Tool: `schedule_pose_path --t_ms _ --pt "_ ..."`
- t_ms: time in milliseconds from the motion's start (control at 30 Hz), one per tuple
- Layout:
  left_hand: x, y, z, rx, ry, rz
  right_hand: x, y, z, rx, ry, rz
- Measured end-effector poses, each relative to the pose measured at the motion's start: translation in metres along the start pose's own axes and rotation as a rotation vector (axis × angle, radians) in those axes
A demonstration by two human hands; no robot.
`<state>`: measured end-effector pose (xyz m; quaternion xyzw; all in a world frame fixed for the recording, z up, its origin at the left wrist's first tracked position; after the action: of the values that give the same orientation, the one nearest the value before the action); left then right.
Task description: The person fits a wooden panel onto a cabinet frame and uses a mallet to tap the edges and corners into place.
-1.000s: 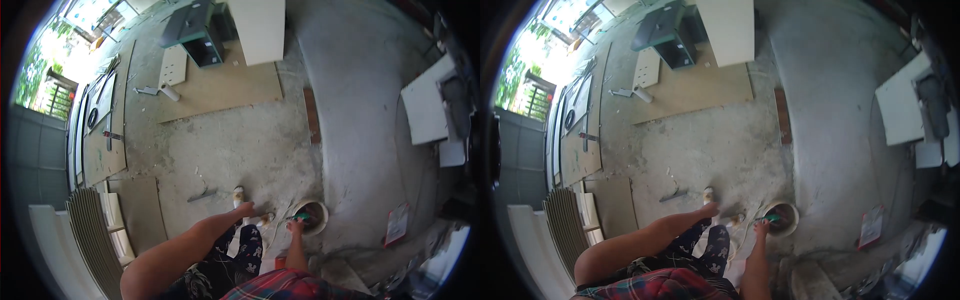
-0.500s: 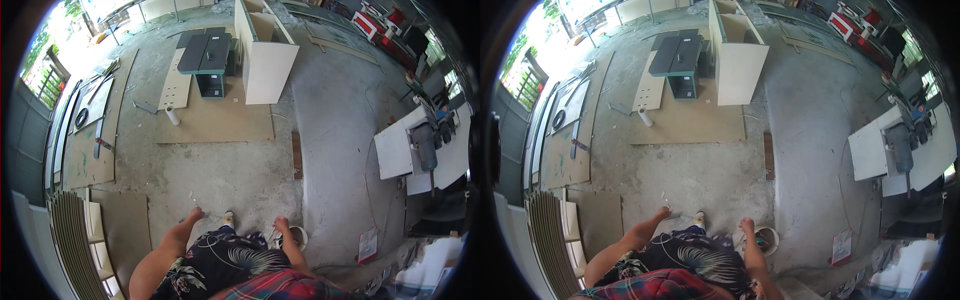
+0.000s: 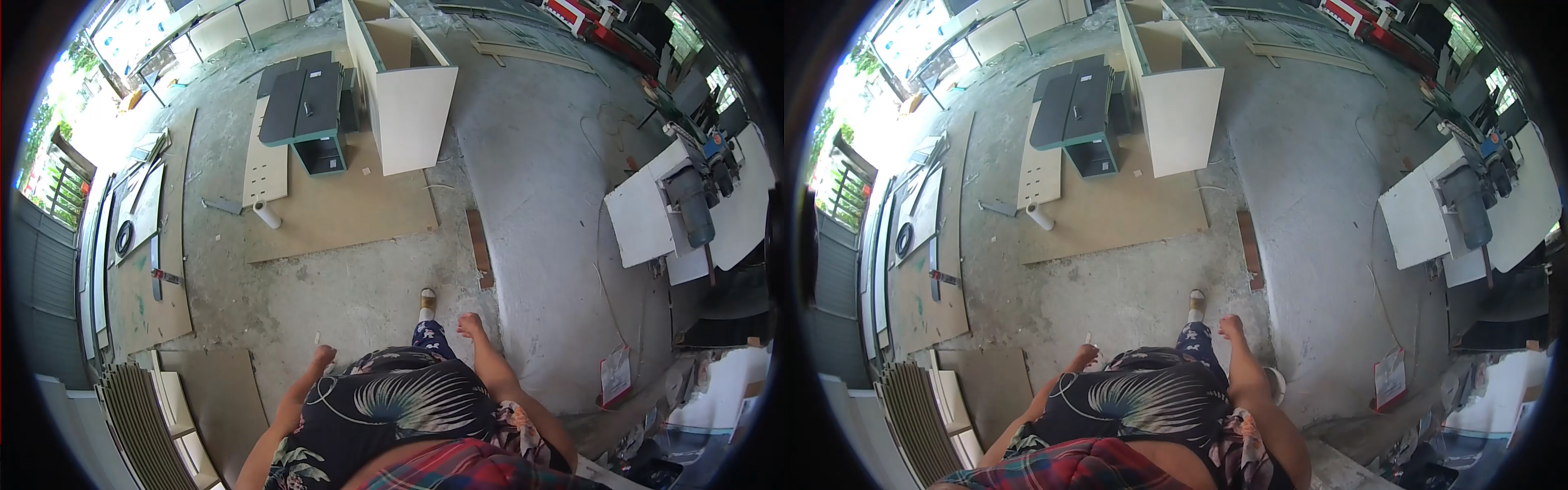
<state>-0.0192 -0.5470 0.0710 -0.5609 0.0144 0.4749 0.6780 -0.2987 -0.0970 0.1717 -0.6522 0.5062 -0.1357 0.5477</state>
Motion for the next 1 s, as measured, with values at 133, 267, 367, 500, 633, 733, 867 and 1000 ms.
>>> schedule_pose_path --t_ms 133,267,367,500,633,733,867,1000 --pt "-0.045 0.039 0.034 -0.344 -0.726 0.146 -0.015 0.049 -0.079 -0.080 -0.091 -0.047" --pt "-0.134 0.041 0.168 -0.263 -0.736 0.238 -0.014 0.097 -0.165 -0.204 -0.339 -0.139" --pt "-0.185 0.073 0.220 -0.196 -0.795 0.322 -0.009 0.098 -0.228 -0.218 -0.228 -0.175" --pt "-0.241 0.117 0.270 -0.098 -0.975 0.351 0.007 0.089 -0.296 -0.292 -0.094 -0.286" --pt "-0.288 0.126 0.316 -0.028 -1.059 0.378 0.023 0.064 -0.336 -0.339 -0.004 -0.405" --pt "-0.298 0.135 0.329 -0.023 -1.144 0.349 0.030 0.054 -0.352 -0.364 -0.012 -0.470" --pt "-0.298 0.136 0.331 -0.045 -1.108 0.344 0.035 0.053 -0.359 -0.378 0.001 -0.506" --pt "-0.289 0.126 0.314 -0.130 -1.123 0.333 0.041 0.059 -0.361 -0.400 -0.051 -0.494"
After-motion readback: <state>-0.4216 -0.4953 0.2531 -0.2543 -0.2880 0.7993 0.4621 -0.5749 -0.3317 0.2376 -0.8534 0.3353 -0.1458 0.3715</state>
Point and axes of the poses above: each hand's wrist, its own y-axis towards the middle knuckle, its own x-axis out of the palm, z = x × y, the point moved 4 cm from there along y, towards the middle knuckle, and after that the axes turned 9 degrees about x, right-handed, at the moved point
